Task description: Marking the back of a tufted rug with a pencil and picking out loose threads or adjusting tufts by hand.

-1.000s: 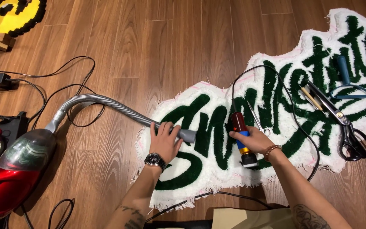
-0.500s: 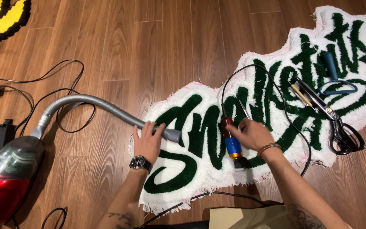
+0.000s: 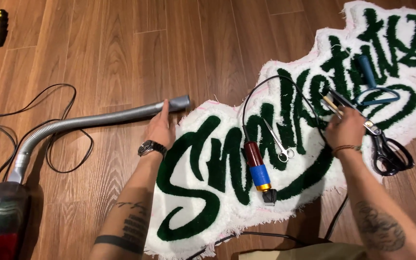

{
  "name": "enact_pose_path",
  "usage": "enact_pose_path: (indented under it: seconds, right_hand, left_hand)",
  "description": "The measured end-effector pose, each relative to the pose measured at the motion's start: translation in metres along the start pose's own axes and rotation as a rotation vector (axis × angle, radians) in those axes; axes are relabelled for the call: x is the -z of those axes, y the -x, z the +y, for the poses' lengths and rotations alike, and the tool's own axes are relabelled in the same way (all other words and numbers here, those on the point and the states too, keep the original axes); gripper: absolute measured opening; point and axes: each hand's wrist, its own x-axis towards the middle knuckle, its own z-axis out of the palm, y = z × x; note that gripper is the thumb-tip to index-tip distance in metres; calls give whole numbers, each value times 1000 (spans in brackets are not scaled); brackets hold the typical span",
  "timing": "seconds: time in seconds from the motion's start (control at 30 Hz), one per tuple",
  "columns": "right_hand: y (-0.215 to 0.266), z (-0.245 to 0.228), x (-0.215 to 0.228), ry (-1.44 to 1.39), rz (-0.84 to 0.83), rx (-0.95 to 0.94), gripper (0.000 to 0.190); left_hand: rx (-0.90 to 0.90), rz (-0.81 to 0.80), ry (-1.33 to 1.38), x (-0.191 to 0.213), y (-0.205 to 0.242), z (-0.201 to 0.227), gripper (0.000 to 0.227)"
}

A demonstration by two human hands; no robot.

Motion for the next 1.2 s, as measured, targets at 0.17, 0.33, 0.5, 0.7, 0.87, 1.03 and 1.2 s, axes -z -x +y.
enact_pose_path:
  seconds: [0.17, 0.33, 0.5, 0.7, 0.87, 1.03, 1.2]
  right_hand:
    - [-15, 15, 1, 50, -163, -34, 23]
    - [-23, 17, -4, 211, -249, -27, 24]
    - [-25, -6, 6, 132, -313, -136, 24]
    - [24, -181, 85, -362, -984, -299, 42]
    - [64, -202, 70, -182, -1128, -54, 51]
    - [32, -157, 78, -82, -976, -49, 53]
    - [7, -42, 48, 235, -793, -158, 60]
  left_hand:
    - [88, -77, 48, -16, -1, 7, 83]
    - [229, -195, 132, -26, -1, 18, 87]
    - [245, -340, 108, -9, -11, 36, 115]
    - [217, -354, 166, -16, -14, 44, 99]
    - [231, -337, 174, 3, -2, 63, 88]
    - [247, -413, 258, 15, -1, 61, 100]
    - [243, -411, 227, 13, -2, 58, 101]
